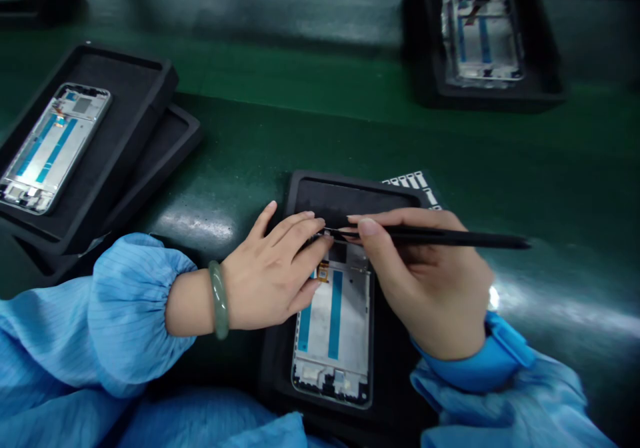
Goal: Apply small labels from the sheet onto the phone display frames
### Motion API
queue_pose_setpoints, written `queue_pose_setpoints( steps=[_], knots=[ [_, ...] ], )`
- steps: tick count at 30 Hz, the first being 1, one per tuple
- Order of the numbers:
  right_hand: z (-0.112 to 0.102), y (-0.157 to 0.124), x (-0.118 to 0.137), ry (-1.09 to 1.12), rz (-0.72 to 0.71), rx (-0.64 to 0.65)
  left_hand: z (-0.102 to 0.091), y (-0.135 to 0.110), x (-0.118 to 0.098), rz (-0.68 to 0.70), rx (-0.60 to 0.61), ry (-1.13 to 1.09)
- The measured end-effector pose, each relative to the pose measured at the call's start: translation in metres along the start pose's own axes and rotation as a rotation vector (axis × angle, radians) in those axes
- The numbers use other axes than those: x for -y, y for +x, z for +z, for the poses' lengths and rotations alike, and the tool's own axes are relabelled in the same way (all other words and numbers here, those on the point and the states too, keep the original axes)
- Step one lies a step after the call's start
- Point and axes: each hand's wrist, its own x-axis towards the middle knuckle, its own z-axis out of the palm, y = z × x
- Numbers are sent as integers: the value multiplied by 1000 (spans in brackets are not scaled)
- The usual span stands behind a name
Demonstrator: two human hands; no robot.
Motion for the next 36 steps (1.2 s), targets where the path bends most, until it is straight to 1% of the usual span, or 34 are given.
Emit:
queue_pose_setpoints(
  steps=[3,9,17,20,24,27,30,32,36],
  knots=[
    [-1,1,2,-63,-68,-2,0,0,0,4,1,4],
    [-4,5,6,-73,-83,42,0,0,1,12,-8,7],
    [-5,13,8,-188,-235,49,2,0,2,14,-7,6],
    [-8,17,7,-202,-296,104,2,0,2,15,-13,12],
    [-11,25,9,-222,-369,215,3,-2,3,21,-30,13],
    [-13,31,11,-244,-357,298,4,-2,4,21,-30,8],
    [-13,32,10,-220,-323,318,4,-1,4,23,-28,1],
    [-12,29,7,-182,-277,276,3,-1,3,22,-23,1],
    [-9,18,-1,-119,-168,144,3,0,2,17,-8,8]
  ],
)
